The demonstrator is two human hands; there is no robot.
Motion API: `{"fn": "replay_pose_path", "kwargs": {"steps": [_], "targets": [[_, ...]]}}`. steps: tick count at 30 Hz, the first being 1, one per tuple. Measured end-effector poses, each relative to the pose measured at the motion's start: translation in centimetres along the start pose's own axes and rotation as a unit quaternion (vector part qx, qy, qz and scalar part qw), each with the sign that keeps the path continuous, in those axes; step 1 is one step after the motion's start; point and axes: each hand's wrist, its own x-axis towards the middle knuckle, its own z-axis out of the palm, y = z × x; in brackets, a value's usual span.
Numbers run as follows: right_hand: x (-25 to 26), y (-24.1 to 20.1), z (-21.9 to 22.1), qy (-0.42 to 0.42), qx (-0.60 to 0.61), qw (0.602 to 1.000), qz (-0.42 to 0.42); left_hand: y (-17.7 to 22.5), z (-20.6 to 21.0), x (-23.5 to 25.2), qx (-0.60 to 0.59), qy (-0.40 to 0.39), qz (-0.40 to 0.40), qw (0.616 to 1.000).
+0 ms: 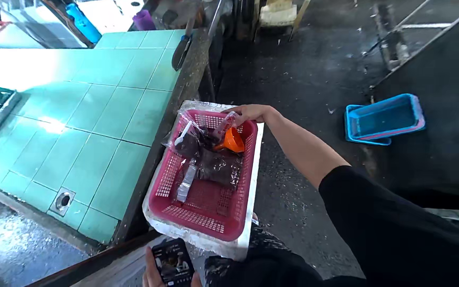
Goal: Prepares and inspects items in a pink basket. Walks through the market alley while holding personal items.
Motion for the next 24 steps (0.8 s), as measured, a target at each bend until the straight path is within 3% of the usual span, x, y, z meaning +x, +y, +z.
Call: {"fn": "replay_pose_path", "kwargs": {"steps": [2, 5, 8, 11, 14, 17, 20, 24], "targets": [[-2.5, -0.8, -0.2, 0.072, -0.050, 0.996, -0.002, 0.7, 0.5, 0.3, -0.015, -0.008, 0.013, 1.000], [-8.7, -0.3, 1.3, 0.285, -0.092, 0.953, -0.050, 1.4, 1.4, 1.0, -0.062, -0.042, 0.072, 0.995], [-17.3, 1.1, 8.8, 0.458, -0.009, 0.872, -0.171, 2.7, 2.7, 2.3, -0.067, -0.078, 0.166, 0.981], [-24.4, 3.8, 19.4, 0.456, 0.102, 0.863, -0.193, 4.1, 4.4, 3.3, -0.087, -0.122, 0.273, 0.950], [-28.9, 4.2, 29.6, 0.338, 0.265, 0.888, -0.161, 5.5, 6.3, 3.4, -0.082, -0.192, 0.343, 0.916], [-31.5, 3.8, 37.9, 0.304, 0.384, 0.860, -0.145, 7.0, 8.8, 2.1, -0.098, -0.294, 0.381, 0.871], [-34.0, 4.9, 43.5, 0.354, 0.413, 0.815, -0.198, 7.8, 11.8, -1.6, -0.136, -0.382, 0.373, 0.834], [-39.6, 7.4, 46.5, 0.404, 0.421, 0.777, -0.236, 9.2, 14.1, -8.2, -0.248, -0.487, 0.312, 0.777]]}}
